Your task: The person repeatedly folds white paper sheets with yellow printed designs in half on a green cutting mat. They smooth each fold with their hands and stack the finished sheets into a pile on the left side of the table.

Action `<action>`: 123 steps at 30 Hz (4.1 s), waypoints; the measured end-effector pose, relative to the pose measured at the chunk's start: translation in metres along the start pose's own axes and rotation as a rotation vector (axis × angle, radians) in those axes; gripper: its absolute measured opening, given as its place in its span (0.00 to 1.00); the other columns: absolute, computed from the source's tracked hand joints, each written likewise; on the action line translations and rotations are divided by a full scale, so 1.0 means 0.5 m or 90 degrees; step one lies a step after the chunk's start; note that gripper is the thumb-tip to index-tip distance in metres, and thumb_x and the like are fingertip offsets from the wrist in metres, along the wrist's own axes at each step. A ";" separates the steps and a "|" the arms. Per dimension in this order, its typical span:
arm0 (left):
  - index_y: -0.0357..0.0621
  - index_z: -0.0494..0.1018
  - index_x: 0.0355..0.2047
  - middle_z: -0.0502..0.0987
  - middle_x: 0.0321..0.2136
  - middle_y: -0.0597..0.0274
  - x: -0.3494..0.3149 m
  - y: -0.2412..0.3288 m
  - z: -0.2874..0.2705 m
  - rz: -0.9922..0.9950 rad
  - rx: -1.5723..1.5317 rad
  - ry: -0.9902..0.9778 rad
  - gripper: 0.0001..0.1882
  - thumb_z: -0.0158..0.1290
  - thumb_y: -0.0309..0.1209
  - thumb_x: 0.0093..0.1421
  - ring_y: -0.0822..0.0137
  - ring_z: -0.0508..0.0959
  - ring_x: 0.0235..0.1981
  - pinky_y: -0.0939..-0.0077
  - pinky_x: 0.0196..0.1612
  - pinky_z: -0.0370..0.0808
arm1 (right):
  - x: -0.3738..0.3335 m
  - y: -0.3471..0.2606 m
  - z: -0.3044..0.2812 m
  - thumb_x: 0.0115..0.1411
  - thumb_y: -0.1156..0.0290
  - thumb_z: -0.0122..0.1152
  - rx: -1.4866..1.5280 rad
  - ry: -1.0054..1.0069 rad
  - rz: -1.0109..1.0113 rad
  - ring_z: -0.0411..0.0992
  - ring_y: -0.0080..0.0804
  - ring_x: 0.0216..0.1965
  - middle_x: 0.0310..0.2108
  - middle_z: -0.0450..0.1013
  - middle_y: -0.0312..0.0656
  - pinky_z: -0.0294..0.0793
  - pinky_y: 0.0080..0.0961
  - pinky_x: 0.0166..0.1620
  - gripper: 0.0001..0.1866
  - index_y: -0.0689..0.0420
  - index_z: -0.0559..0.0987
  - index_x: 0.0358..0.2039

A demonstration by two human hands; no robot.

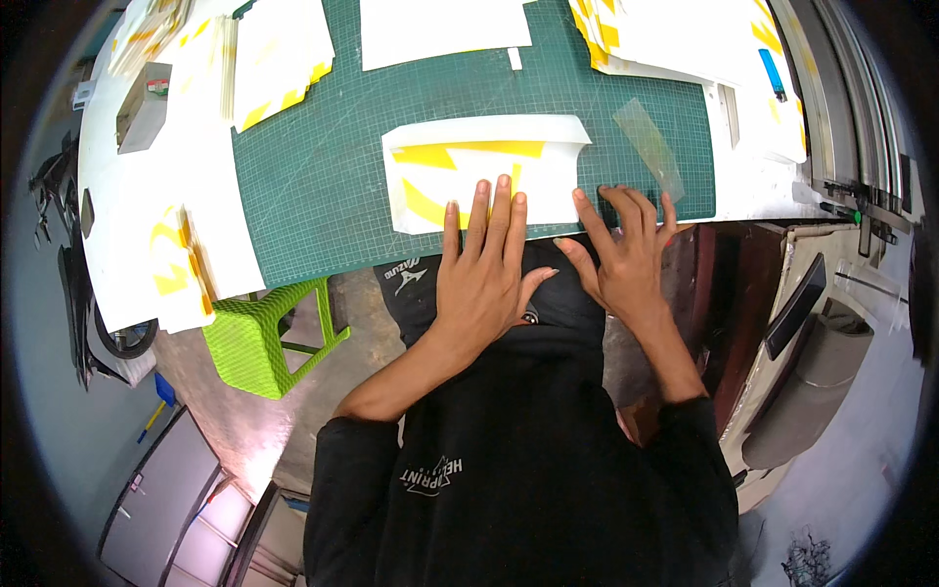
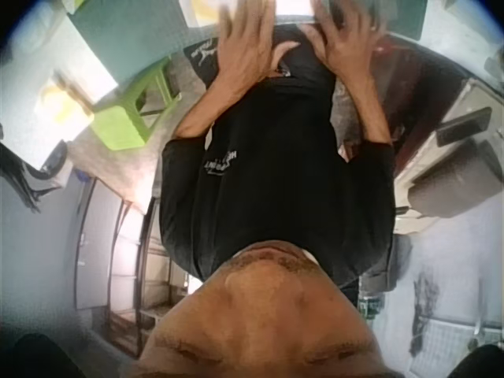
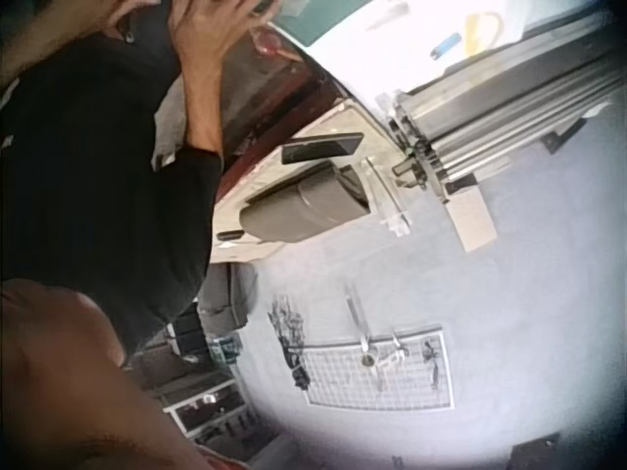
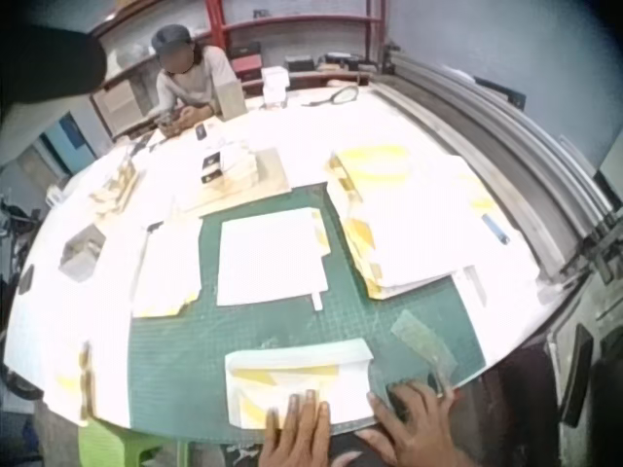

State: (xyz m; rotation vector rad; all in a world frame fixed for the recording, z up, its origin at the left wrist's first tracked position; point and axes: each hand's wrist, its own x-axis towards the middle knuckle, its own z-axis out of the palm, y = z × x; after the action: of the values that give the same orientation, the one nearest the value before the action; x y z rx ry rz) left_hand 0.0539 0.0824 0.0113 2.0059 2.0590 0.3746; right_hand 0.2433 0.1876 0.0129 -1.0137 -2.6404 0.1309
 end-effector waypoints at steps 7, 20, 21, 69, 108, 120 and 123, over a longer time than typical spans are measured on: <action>0.34 0.60 0.72 0.55 0.75 0.42 -0.008 -0.006 0.001 0.016 0.036 -0.011 0.51 0.56 0.62 0.62 0.43 0.50 0.78 0.28 0.74 0.44 | 0.139 -0.025 -0.047 0.60 0.63 0.72 0.126 0.121 -0.092 0.75 0.42 0.53 0.51 0.77 0.42 0.53 0.56 0.70 0.25 0.52 0.82 0.58; 0.35 0.58 0.74 0.54 0.76 0.40 -0.008 -0.012 -0.005 0.008 -0.038 -0.040 0.49 0.59 0.56 0.63 0.42 0.51 0.78 0.32 0.75 0.46 | 0.319 -0.026 0.050 0.60 0.71 0.70 0.191 -0.051 -0.137 0.75 0.39 0.41 0.34 0.80 0.40 0.62 0.48 0.60 0.08 0.56 0.85 0.39; 0.35 0.61 0.72 0.56 0.75 0.40 -0.009 -0.014 -0.009 -0.006 -0.071 -0.024 0.46 0.59 0.53 0.64 0.43 0.54 0.77 0.34 0.74 0.48 | 0.317 -0.025 0.057 0.59 0.70 0.70 0.205 -0.043 -0.131 0.75 0.38 0.41 0.33 0.80 0.40 0.61 0.48 0.59 0.06 0.56 0.85 0.37; 0.25 0.56 0.72 0.52 0.75 0.33 0.050 -0.158 -0.067 -0.098 -0.094 0.022 0.52 0.51 0.61 0.65 0.39 0.50 0.78 0.32 0.75 0.43 | 0.305 -0.055 0.054 0.57 0.72 0.73 0.065 0.010 -0.059 0.74 0.37 0.46 0.39 0.77 0.37 0.60 0.49 0.60 0.07 0.53 0.84 0.36; 0.40 0.56 0.75 0.54 0.77 0.53 0.023 -0.189 -0.117 -0.050 0.015 -0.016 0.47 0.56 0.56 0.66 0.44 0.51 0.78 0.26 0.75 0.36 | 0.100 -0.170 0.063 0.60 0.78 0.68 0.263 0.220 0.098 0.74 0.36 0.34 0.33 0.78 0.40 0.64 0.37 0.42 0.16 0.61 0.82 0.49; 0.43 0.53 0.77 0.52 0.78 0.51 0.018 -0.204 -0.107 -0.069 0.033 -0.025 0.58 0.57 0.69 0.59 0.42 0.46 0.79 0.29 0.76 0.35 | 0.072 0.006 0.039 0.62 0.76 0.67 0.044 0.247 0.228 0.74 0.40 0.34 0.32 0.77 0.43 0.67 0.41 0.42 0.12 0.63 0.82 0.45; 0.43 0.53 0.77 0.50 0.78 0.47 0.029 -0.213 -0.107 -0.078 0.023 -0.012 0.61 0.59 0.71 0.55 0.39 0.46 0.78 0.29 0.76 0.36 | 0.087 -0.034 0.034 0.61 0.77 0.68 0.109 0.274 0.232 0.74 0.39 0.33 0.33 0.80 0.40 0.67 0.38 0.42 0.12 0.61 0.83 0.46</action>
State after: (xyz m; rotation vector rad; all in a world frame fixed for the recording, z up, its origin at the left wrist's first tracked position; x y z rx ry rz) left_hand -0.0647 0.0935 0.0246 1.8827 2.1787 0.2960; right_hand 0.1965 0.2042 0.0112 -1.2867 -2.0096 0.1914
